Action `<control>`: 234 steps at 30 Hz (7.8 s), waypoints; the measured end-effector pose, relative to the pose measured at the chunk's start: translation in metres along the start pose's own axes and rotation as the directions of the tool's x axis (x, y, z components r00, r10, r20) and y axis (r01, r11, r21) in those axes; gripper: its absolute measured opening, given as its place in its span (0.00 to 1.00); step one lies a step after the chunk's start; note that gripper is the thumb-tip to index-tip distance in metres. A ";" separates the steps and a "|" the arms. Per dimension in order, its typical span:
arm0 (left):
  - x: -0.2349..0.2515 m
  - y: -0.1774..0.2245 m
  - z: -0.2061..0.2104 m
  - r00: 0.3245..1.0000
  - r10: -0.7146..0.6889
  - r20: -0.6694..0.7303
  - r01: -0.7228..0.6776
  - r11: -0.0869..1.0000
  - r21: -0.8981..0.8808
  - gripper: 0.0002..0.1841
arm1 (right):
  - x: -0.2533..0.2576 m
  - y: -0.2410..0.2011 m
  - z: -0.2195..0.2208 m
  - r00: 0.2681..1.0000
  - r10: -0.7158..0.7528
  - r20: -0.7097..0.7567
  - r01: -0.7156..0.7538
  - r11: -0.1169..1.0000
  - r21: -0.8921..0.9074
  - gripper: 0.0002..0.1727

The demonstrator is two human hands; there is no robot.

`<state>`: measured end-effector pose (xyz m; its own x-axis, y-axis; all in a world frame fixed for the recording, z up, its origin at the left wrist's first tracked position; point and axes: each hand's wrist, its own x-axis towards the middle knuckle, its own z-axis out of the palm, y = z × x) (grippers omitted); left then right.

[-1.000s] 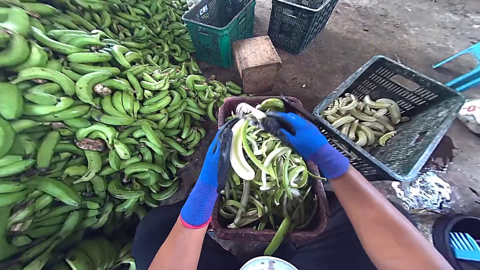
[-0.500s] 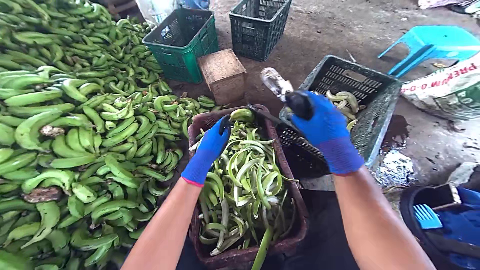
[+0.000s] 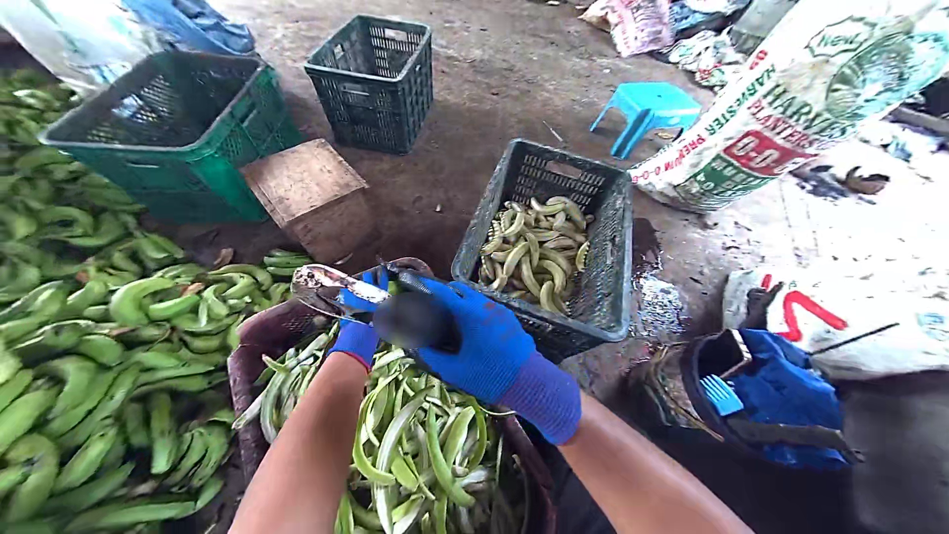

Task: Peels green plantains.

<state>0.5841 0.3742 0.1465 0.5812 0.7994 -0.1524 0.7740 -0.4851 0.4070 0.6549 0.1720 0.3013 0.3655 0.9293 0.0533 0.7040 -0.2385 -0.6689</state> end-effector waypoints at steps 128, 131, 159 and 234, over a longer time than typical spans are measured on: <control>-0.266 -0.056 -0.121 0.827 -0.381 -0.413 -0.376 0.171 -0.911 0.20 | -0.020 -0.040 0.086 0.786 -0.611 0.098 0.615 0.789 -0.013 0.28; -0.278 -0.058 -0.126 0.993 -0.041 -0.111 -0.087 0.383 -0.920 0.25 | 0.003 -0.036 0.070 0.844 -0.529 0.087 0.534 0.845 -0.041 0.27; -0.255 -0.062 -0.096 0.977 -0.184 -0.111 -0.056 0.282 -0.958 0.21 | -0.007 -0.029 0.080 0.898 -0.395 0.195 0.387 0.919 0.077 0.24; -0.322 -0.044 -0.002 0.593 0.280 0.755 -0.459 0.888 0.032 0.32 | -0.016 0.013 -0.025 0.922 0.076 -0.380 -0.113 0.991 -0.077 0.40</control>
<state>0.3628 0.1388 0.1792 0.7510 0.0709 -0.6565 0.4284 -0.8088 0.4027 0.6731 0.1472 0.3102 0.6217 0.7315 0.2799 0.7028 -0.3634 -0.6115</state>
